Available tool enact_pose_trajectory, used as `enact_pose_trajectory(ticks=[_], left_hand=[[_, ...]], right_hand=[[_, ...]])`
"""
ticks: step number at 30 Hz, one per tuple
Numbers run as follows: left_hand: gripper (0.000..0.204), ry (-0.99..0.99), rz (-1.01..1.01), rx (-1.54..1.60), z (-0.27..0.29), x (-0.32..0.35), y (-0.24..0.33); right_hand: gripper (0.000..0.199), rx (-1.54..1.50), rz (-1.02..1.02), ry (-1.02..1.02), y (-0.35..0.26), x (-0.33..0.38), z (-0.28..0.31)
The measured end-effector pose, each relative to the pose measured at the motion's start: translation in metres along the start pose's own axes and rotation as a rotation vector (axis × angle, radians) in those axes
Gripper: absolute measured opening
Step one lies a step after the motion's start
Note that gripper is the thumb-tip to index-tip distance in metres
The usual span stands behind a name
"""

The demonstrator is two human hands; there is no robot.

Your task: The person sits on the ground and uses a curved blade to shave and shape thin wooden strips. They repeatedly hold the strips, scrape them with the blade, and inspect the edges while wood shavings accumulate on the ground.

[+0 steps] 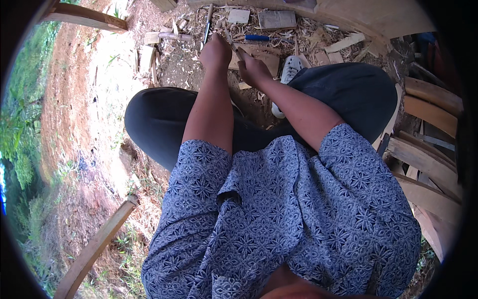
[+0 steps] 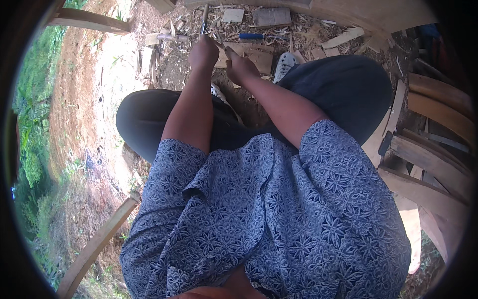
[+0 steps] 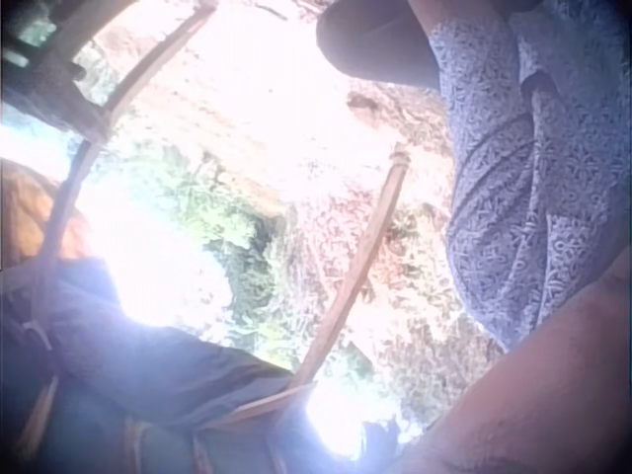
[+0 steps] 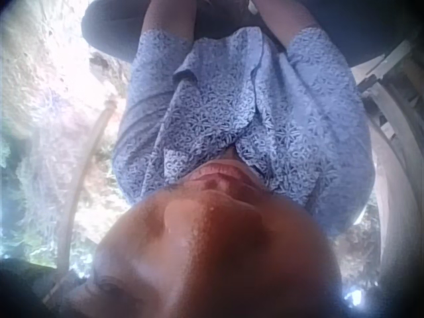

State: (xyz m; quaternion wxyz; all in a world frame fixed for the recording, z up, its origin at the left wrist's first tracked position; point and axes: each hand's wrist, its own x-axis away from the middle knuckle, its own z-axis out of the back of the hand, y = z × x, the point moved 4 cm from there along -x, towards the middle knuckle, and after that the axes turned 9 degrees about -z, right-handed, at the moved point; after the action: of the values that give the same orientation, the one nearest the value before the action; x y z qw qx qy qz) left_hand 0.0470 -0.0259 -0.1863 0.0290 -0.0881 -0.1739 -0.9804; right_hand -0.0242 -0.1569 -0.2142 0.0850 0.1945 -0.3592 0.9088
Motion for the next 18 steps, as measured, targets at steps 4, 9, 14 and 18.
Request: enact_pose_trajectory(ticks=[4,9,14,18], left_hand=[[0.032,-0.010,0.000,0.044,0.006,0.002,0.006],[0.033,0.008,-0.010,0.045,0.000,-0.003,0.003],[0.035,-0.008,-0.007,0.038,0.002,-0.002,0.003],[0.035,-0.033,-0.016,0.051,0.007,0.001,0.008]], right_hand=[[0.069,0.299,-0.202,-0.249,0.022,0.007,-0.003],[0.069,0.259,-0.143,-0.165,0.034,-0.007,-0.009],[0.062,0.159,-0.056,-0.059,0.001,0.011,-0.001],[0.065,0.322,-0.126,-0.182,0.025,0.009,-0.007]])
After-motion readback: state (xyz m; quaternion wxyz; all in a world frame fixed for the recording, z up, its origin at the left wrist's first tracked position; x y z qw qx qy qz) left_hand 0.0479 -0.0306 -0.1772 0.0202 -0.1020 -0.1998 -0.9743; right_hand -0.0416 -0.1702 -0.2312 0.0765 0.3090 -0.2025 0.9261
